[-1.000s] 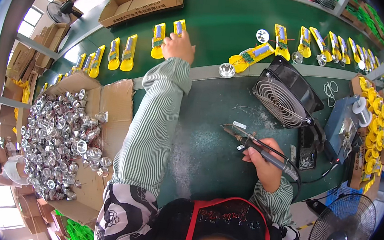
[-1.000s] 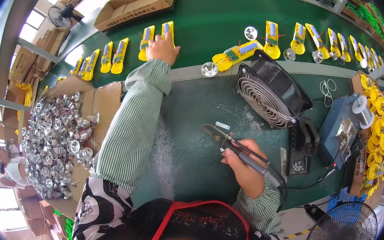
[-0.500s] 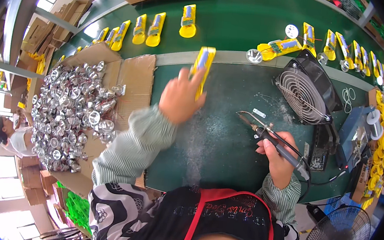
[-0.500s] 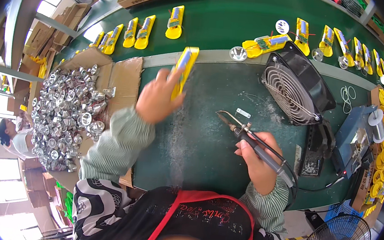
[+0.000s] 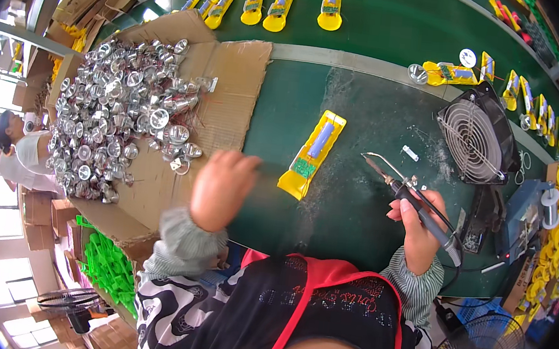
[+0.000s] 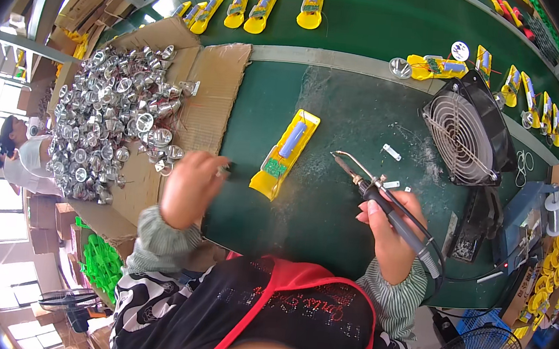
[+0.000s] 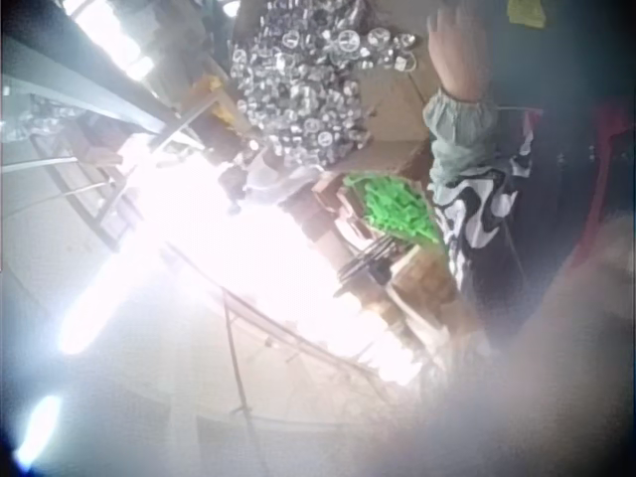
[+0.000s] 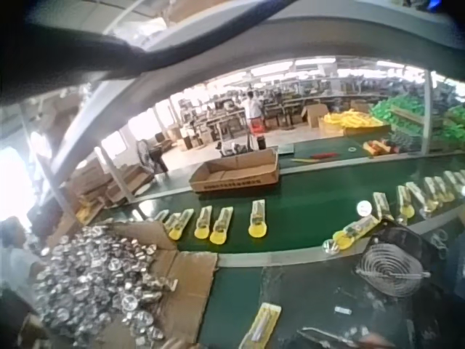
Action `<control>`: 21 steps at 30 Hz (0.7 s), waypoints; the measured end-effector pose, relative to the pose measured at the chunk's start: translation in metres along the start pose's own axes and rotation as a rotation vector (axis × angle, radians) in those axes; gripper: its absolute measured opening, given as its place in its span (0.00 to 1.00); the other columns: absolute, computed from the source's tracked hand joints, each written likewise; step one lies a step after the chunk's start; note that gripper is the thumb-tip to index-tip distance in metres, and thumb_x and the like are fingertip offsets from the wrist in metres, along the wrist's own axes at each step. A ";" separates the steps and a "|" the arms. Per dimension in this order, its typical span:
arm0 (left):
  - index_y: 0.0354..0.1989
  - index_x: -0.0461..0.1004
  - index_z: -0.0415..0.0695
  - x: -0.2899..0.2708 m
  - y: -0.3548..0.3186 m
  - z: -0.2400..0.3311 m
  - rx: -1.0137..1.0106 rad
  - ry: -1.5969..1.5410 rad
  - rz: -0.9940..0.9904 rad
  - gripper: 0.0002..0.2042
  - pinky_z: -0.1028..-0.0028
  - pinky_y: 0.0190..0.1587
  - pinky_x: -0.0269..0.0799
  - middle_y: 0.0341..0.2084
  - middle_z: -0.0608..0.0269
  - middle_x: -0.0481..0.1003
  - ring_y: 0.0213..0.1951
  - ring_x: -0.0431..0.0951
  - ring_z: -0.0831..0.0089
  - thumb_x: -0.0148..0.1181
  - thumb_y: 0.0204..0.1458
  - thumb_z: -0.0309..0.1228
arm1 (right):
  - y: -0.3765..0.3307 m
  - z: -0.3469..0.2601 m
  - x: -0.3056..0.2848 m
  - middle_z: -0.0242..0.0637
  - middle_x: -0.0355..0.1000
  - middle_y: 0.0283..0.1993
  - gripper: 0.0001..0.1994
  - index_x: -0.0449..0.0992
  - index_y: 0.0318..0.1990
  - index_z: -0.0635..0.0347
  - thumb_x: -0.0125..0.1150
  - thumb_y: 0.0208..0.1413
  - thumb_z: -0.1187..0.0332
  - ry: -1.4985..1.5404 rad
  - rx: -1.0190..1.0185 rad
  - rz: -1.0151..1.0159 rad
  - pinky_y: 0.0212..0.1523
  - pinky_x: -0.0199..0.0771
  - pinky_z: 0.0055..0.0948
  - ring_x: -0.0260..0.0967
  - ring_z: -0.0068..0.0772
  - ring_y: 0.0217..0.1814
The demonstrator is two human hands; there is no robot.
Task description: The person solders circuit components onto flashlight casings using a soldering iron and places the assembled units onto a conveyor belt.
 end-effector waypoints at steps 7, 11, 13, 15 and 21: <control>0.38 0.74 0.40 -0.020 -0.019 -0.061 -0.141 -0.088 0.074 0.13 0.64 0.41 0.68 0.29 0.58 0.73 0.37 0.73 0.58 0.62 0.44 0.29 | -0.006 -0.003 0.013 0.46 0.74 0.31 0.08 0.67 0.40 0.70 0.56 0.53 0.78 -0.003 -0.015 -0.059 0.32 0.77 0.24 0.74 0.28 0.28; 0.41 0.72 0.37 0.005 -0.001 -0.073 -0.118 -0.018 0.339 0.17 0.66 0.36 0.69 0.31 0.57 0.74 0.30 0.73 0.61 0.65 0.44 0.32 | -0.008 0.000 0.022 0.46 0.74 0.31 0.08 0.67 0.40 0.70 0.56 0.53 0.78 0.022 -0.015 -0.091 0.32 0.77 0.24 0.73 0.27 0.29; 0.38 0.73 0.37 0.010 0.019 -0.078 -0.234 -0.064 0.344 0.16 0.65 0.35 0.70 0.28 0.55 0.75 0.30 0.74 0.59 0.63 0.47 0.37 | -0.010 -0.002 0.023 0.46 0.74 0.31 0.08 0.67 0.40 0.69 0.56 0.53 0.78 0.019 -0.021 -0.099 0.32 0.77 0.24 0.73 0.27 0.29; 0.31 0.74 0.37 0.024 0.041 -0.087 -0.348 0.074 0.203 0.15 0.63 0.33 0.69 0.24 0.54 0.76 0.28 0.75 0.56 0.60 0.49 0.40 | -0.010 -0.004 0.025 0.45 0.74 0.31 0.08 0.67 0.40 0.70 0.57 0.53 0.78 0.020 -0.020 -0.097 0.32 0.76 0.24 0.73 0.27 0.29; 0.30 0.75 0.36 0.051 0.054 -0.070 -0.178 -0.178 0.034 0.12 0.63 0.31 0.69 0.21 0.50 0.74 0.27 0.76 0.54 0.56 0.51 0.35 | -0.010 -0.002 0.032 0.44 0.74 0.30 0.08 0.67 0.39 0.71 0.56 0.53 0.79 0.023 -0.044 -0.136 0.31 0.76 0.23 0.73 0.26 0.28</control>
Point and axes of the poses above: each hand's wrist, its own y-axis towards the middle knuckle, its own x-axis out of the palm, z = x × y, the point moved 8 cm from there along y, towards the middle knuckle
